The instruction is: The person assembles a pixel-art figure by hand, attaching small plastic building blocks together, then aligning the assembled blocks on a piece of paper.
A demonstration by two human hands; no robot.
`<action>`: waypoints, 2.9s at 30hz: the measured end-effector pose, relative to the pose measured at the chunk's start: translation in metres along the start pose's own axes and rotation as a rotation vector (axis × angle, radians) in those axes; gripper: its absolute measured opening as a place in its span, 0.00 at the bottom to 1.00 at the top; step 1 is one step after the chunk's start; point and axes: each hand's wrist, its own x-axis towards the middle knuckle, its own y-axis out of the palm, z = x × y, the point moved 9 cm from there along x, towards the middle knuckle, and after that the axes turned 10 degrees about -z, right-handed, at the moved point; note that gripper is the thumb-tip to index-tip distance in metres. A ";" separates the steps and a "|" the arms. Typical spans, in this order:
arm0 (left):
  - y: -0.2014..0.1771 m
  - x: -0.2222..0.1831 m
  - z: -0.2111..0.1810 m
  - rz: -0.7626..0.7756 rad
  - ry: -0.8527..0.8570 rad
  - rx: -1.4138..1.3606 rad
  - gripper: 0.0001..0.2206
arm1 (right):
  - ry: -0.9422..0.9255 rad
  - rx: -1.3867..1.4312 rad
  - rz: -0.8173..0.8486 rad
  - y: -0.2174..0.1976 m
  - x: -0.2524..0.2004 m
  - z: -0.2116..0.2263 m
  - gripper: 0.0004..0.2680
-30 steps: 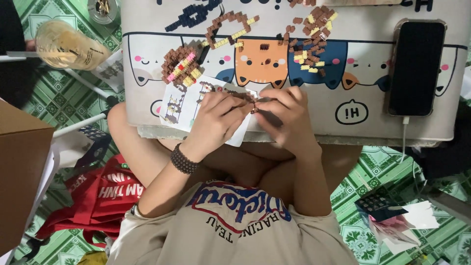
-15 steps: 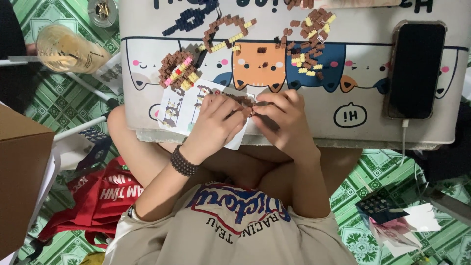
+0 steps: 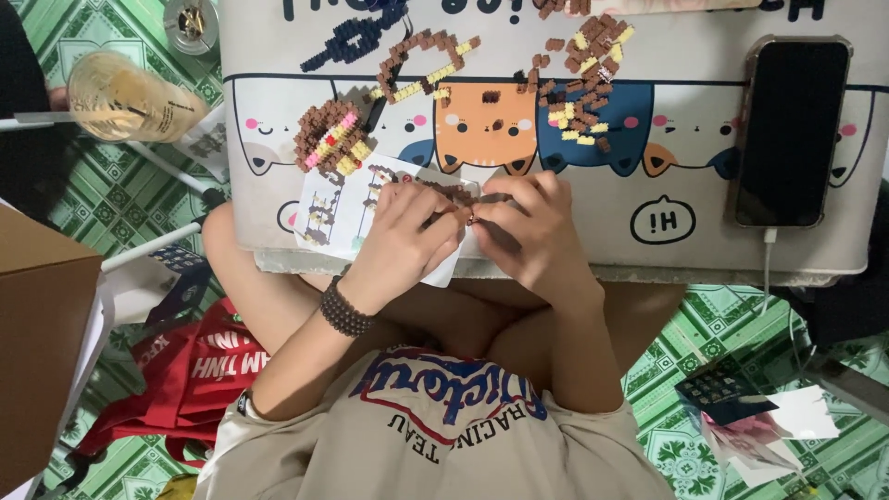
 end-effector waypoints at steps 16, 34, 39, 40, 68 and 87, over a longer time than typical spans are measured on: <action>-0.002 0.004 -0.002 0.008 -0.003 0.012 0.08 | 0.015 -0.009 0.007 0.002 -0.002 -0.004 0.02; -0.007 0.010 -0.024 0.095 0.085 0.180 0.08 | 0.041 -0.010 -0.010 0.002 -0.003 -0.006 0.02; -0.004 -0.014 -0.010 0.088 -0.008 0.028 0.14 | 0.022 -0.001 -0.007 0.002 -0.004 -0.005 0.06; -0.008 -0.015 -0.008 0.081 -0.013 0.029 0.14 | 0.017 -0.001 0.000 0.002 -0.002 -0.003 0.06; -0.041 -0.034 0.027 -0.064 -0.195 -0.115 0.17 | 0.013 0.014 0.021 0.007 -0.005 0.018 0.06; -0.071 -0.026 0.018 -0.156 -0.234 -0.380 0.22 | 0.207 0.246 0.002 0.007 -0.011 0.012 0.12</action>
